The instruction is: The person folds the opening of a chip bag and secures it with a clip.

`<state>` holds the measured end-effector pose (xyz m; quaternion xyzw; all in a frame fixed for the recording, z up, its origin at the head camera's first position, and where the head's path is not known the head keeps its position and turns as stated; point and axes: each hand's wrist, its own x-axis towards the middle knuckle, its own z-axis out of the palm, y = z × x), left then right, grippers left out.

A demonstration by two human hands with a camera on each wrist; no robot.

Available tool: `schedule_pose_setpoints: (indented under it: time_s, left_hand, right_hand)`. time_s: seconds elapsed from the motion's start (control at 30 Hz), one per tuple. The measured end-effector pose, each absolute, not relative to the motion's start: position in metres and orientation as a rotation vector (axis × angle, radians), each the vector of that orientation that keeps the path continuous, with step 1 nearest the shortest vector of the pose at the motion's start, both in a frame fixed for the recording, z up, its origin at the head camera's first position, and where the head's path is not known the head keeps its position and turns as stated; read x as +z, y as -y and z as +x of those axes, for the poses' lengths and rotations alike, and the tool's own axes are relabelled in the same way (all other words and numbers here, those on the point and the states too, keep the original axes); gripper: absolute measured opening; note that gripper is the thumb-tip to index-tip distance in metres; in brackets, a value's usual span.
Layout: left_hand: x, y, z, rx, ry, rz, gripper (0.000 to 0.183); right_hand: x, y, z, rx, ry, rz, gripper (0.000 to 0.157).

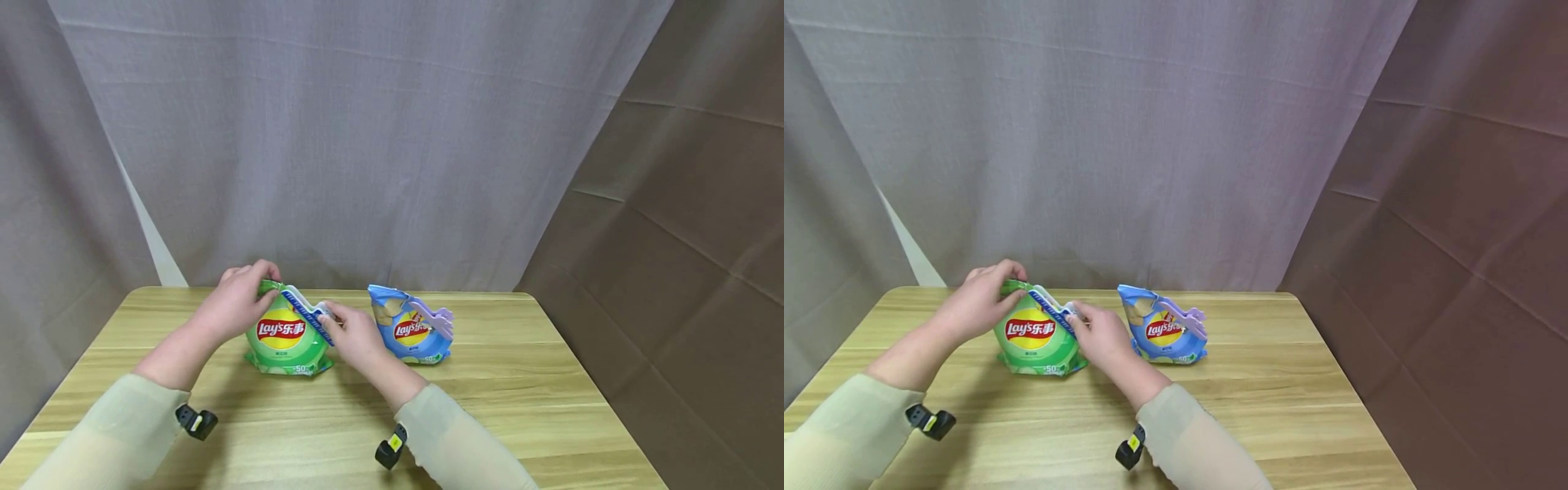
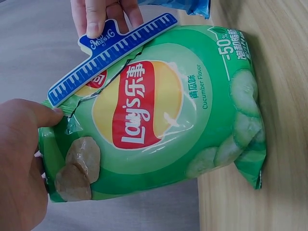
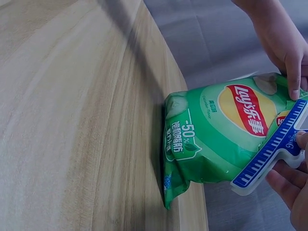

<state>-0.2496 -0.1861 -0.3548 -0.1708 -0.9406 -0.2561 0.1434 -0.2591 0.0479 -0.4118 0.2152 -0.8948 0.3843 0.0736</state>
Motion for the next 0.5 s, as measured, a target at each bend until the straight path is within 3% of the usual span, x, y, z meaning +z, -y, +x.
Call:
schedule_pose_setpoints:
  time_s: [0.5]
  left_hand:
    - [-0.3550,0.1845,-0.2504,-0.728,2.709,-0.493,0.022]
  right_hand:
    - [-0.4132,-0.0481,-0.2583,1.174,2.669,0.666,0.041]
